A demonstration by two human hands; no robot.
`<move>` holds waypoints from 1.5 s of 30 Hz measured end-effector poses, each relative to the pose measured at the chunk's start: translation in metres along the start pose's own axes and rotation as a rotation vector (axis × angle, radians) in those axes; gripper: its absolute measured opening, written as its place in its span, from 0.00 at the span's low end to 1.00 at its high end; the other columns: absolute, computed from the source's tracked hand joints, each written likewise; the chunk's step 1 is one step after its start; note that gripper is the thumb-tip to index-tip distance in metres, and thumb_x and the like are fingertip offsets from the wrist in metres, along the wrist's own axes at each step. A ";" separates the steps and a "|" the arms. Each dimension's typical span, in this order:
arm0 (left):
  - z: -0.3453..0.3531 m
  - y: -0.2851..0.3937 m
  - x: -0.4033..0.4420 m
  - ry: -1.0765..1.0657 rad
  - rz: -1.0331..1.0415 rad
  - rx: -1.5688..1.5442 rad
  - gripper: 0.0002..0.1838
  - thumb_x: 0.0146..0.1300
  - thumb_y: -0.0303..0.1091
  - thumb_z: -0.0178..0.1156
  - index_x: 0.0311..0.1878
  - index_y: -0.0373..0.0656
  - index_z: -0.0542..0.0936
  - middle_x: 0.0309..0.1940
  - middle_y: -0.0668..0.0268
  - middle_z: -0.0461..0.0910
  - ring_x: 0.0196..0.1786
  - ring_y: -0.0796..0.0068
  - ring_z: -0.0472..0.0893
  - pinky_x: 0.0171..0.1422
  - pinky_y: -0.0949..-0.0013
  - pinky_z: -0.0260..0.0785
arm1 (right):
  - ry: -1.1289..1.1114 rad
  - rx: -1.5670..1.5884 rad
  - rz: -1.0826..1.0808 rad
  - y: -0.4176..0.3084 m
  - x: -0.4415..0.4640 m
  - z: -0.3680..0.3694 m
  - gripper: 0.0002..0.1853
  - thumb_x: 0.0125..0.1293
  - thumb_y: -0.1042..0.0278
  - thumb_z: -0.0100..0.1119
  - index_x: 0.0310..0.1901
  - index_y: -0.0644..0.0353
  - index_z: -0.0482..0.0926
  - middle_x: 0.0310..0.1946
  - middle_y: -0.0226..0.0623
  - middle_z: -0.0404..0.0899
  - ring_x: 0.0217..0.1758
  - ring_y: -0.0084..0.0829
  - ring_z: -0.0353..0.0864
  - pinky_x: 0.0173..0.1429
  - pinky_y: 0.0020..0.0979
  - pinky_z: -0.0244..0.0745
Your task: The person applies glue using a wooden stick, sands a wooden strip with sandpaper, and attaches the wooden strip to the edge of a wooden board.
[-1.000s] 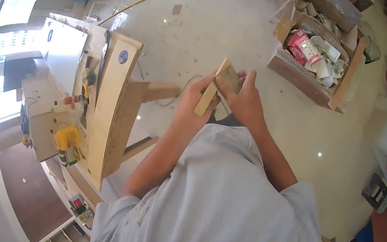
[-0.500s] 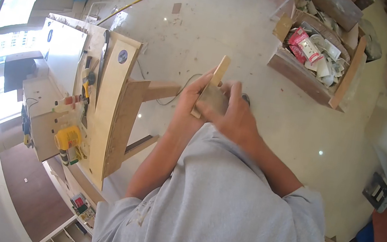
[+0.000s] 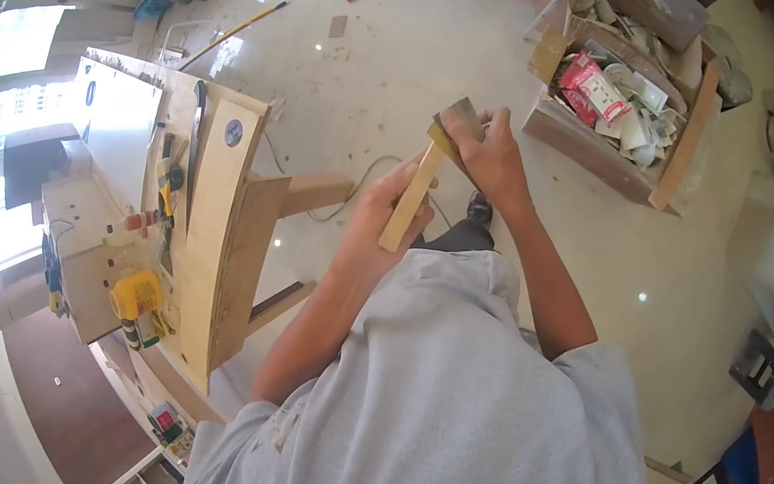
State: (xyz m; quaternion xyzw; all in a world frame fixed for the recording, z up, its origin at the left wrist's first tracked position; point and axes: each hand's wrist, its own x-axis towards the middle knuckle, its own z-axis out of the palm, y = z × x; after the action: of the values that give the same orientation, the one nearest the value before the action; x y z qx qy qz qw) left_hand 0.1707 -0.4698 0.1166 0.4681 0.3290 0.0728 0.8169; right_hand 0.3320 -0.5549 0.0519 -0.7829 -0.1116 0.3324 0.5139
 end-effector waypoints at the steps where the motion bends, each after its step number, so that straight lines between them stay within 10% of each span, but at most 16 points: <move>1: 0.000 0.002 0.000 0.001 -0.032 -0.097 0.15 0.84 0.38 0.57 0.60 0.35 0.81 0.36 0.70 0.78 0.29 0.83 0.72 0.30 0.75 0.66 | 0.039 -0.088 -0.033 0.003 -0.002 0.002 0.41 0.67 0.30 0.70 0.58 0.62 0.68 0.39 0.61 0.86 0.45 0.59 0.91 0.52 0.50 0.83; 5: -0.021 -0.005 0.011 -0.041 -0.147 -0.370 0.13 0.84 0.39 0.58 0.55 0.37 0.81 0.35 0.69 0.78 0.27 0.81 0.71 0.29 0.75 0.64 | -0.113 -0.094 -0.120 -0.013 -0.028 0.001 0.42 0.66 0.29 0.71 0.58 0.64 0.69 0.40 0.62 0.87 0.48 0.61 0.91 0.55 0.50 0.83; 9: -0.019 0.002 -0.001 0.169 -0.290 -0.340 0.12 0.83 0.39 0.58 0.56 0.41 0.82 0.36 0.69 0.79 0.26 0.81 0.71 0.30 0.75 0.64 | 0.334 -0.408 -0.267 0.098 0.084 0.009 0.44 0.66 0.34 0.74 0.62 0.73 0.76 0.55 0.68 0.85 0.60 0.63 0.87 0.63 0.53 0.81; 21: -0.248 -0.120 -0.073 0.568 -0.108 -0.762 0.18 0.84 0.38 0.58 0.68 0.40 0.75 0.37 0.66 0.76 0.32 0.72 0.78 0.32 0.68 0.76 | -0.162 -0.667 -0.166 0.150 0.080 -0.034 0.17 0.69 0.70 0.64 0.57 0.64 0.78 0.46 0.56 0.88 0.51 0.51 0.90 0.57 0.46 0.82; 26: -0.357 -0.250 -0.180 1.229 -0.386 0.329 0.15 0.72 0.38 0.66 0.50 0.36 0.86 0.35 0.60 0.86 0.38 0.68 0.87 0.36 0.63 0.79 | -0.283 -0.638 -0.191 0.125 0.110 0.058 0.20 0.67 0.73 0.64 0.59 0.65 0.77 0.41 0.49 0.89 0.43 0.36 0.91 0.48 0.38 0.84; 27: -0.377 -0.290 -0.208 1.259 -0.487 0.826 0.14 0.70 0.38 0.68 0.48 0.35 0.87 0.35 0.56 0.88 0.39 0.66 0.90 0.36 0.61 0.82 | -0.341 -0.561 -0.250 0.113 0.113 0.083 0.21 0.68 0.72 0.65 0.61 0.65 0.77 0.40 0.47 0.89 0.41 0.34 0.89 0.46 0.36 0.83; 29: -0.375 -0.291 -0.263 0.916 -1.026 0.593 0.17 0.68 0.42 0.68 0.45 0.34 0.88 0.37 0.48 0.91 0.40 0.58 0.93 0.43 0.56 0.85 | -0.495 -0.423 -0.310 0.080 0.107 0.145 0.21 0.70 0.71 0.66 0.63 0.65 0.77 0.39 0.42 0.89 0.38 0.30 0.86 0.43 0.33 0.81; 35: -0.353 -0.343 -0.282 0.995 -0.837 0.633 0.28 0.67 0.40 0.63 0.68 0.37 0.80 0.52 0.47 0.86 0.53 0.54 0.90 0.58 0.49 0.84 | -0.948 -0.196 -0.204 -0.048 0.042 0.323 0.21 0.75 0.73 0.65 0.67 0.64 0.77 0.43 0.37 0.88 0.41 0.23 0.82 0.44 0.29 0.78; 42: -0.394 -0.256 -0.198 1.422 -0.459 0.246 0.16 0.68 0.39 0.60 0.51 0.38 0.79 0.42 0.40 0.87 0.49 0.32 0.86 0.56 0.36 0.78 | -1.210 -0.011 -0.138 -0.103 -0.006 0.494 0.30 0.76 0.67 0.65 0.76 0.62 0.69 0.53 0.40 0.86 0.51 0.27 0.82 0.55 0.31 0.79; 45: -0.426 -0.242 -0.187 1.446 -0.230 0.241 0.15 0.66 0.35 0.60 0.53 0.39 0.80 0.43 0.40 0.86 0.48 0.31 0.85 0.56 0.38 0.78 | -0.805 -0.606 -0.986 -0.060 0.016 0.534 0.26 0.79 0.65 0.63 0.73 0.63 0.72 0.53 0.41 0.86 0.47 0.26 0.83 0.51 0.30 0.80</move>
State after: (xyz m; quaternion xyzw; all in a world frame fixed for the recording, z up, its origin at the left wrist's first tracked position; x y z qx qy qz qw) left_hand -0.2777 -0.3776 -0.1399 0.3522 0.8375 0.2402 0.3420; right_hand 0.0147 -0.1299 -0.0358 -0.5662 -0.7223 0.2789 0.2827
